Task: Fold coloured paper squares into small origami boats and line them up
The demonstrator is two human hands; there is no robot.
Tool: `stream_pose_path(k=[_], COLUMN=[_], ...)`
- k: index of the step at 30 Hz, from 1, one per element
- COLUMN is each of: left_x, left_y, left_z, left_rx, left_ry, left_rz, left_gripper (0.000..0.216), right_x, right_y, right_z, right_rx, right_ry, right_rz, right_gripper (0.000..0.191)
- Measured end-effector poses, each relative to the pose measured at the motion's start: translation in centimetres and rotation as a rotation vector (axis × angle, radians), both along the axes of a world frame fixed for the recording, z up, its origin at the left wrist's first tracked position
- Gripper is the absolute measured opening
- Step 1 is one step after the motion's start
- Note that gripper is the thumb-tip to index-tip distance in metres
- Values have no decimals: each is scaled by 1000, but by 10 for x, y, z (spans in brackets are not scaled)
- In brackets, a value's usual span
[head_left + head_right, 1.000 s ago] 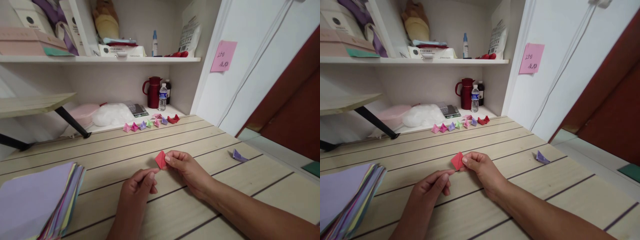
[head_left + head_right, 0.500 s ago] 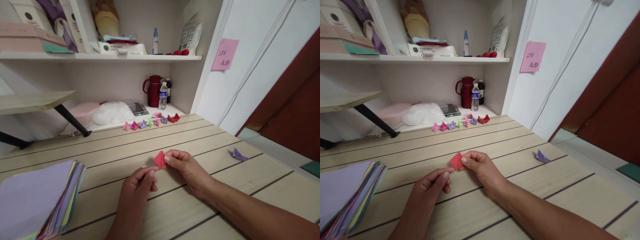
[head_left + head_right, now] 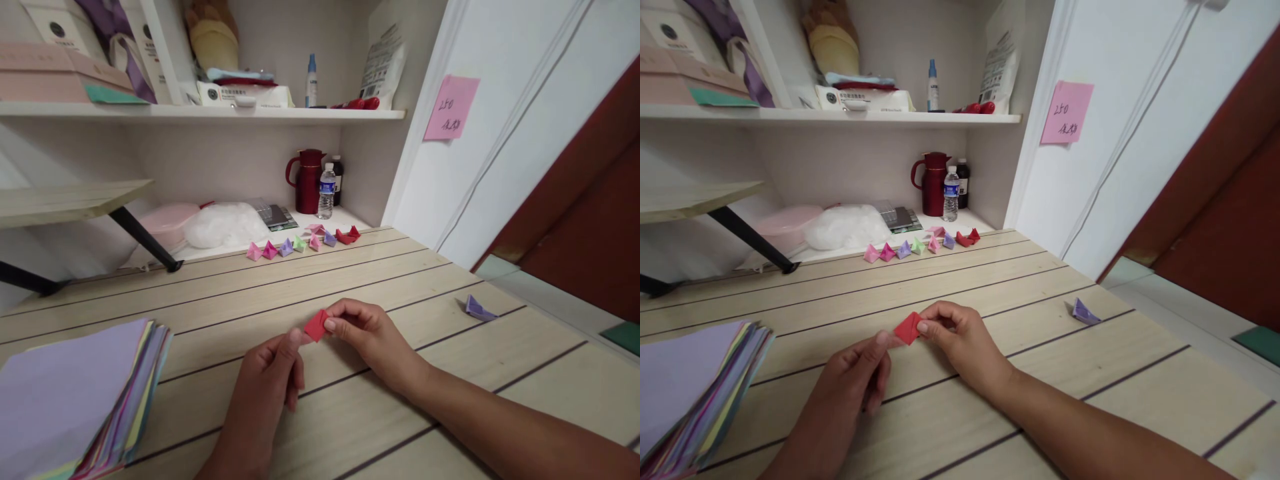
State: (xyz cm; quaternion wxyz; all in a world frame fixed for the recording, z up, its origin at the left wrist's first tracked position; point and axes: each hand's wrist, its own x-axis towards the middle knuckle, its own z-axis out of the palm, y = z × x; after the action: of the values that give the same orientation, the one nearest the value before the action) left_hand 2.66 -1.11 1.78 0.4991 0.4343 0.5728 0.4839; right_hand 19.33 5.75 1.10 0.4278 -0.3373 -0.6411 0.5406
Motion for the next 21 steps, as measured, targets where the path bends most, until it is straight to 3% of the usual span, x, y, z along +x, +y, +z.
stream_pose_path(k=[8,14,21], left_x=[-7,-13,-12], left_y=[1,-5,-2], left_z=[3,10,14], left_rx=[-66,-104,-157], left_ry=[-118,-168,-241], left_rz=[-79,-201,-175], left_gripper=[58,59,41], right_x=[2,3,2], right_y=[-6,-11,-12], right_z=[7,10,9], right_rx=[357,477,512], right_ry=[-210,-256,-229], right_rz=[-52,-50,-21], right_gripper=[11,14,17])
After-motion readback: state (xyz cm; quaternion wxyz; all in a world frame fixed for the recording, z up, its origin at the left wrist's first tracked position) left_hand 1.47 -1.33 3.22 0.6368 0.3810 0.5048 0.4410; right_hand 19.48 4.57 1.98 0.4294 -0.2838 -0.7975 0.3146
